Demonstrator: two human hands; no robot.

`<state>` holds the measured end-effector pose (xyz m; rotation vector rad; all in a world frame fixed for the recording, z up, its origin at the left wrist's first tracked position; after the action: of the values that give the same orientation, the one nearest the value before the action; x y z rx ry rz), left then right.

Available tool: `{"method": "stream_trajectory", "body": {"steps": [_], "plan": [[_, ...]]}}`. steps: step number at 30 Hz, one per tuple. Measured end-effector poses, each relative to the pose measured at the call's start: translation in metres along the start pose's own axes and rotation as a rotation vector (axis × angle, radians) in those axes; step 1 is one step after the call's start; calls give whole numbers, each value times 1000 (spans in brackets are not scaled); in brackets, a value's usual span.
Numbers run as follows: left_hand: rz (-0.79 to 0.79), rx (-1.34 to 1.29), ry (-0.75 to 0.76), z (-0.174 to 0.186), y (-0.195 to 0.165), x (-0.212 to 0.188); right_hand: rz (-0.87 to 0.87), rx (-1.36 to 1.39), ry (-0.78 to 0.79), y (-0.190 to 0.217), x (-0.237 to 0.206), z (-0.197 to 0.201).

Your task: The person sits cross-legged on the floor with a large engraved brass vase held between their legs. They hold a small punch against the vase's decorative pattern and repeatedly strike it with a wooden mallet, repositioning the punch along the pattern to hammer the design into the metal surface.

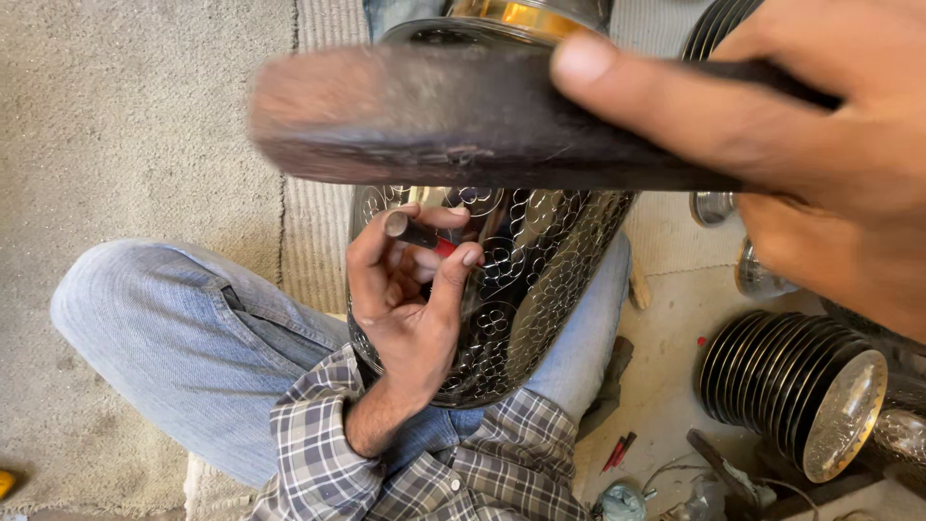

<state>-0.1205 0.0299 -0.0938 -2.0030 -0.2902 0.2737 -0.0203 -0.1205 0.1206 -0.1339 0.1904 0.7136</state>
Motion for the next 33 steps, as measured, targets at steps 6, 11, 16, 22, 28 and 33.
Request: {"method": "stream_trajectory", "body": {"steps": [6,11,16,22,28,33], "plan": [[-35,33,-21,-2,-2,1,-63,160,-3,3,6,1],[-58,156,115,-8,-13,10,-41,143,53,2,2,-13],[-137,245,289,-19,-20,25,-132,182,56,-15,-31,-28],[-241,191,482,-31,-24,33,-325,315,101,-25,-76,-43],[-265,246,601,-32,-24,34,-541,342,55,-24,-111,-53],[-261,257,712,-39,-16,41,-449,175,-159,-5,-140,-65]]}}
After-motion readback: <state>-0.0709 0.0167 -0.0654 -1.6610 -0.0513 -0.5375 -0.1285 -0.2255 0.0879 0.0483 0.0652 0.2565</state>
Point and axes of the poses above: each hand's wrist, its own x-axis towards the middle knuckle, its own z-axis out of the back of the hand, y = z × x, the point moved 7 cm from there along x, towards the middle knuckle, and after that the axes turned 9 degrees about -y, right-handed, at the moved point
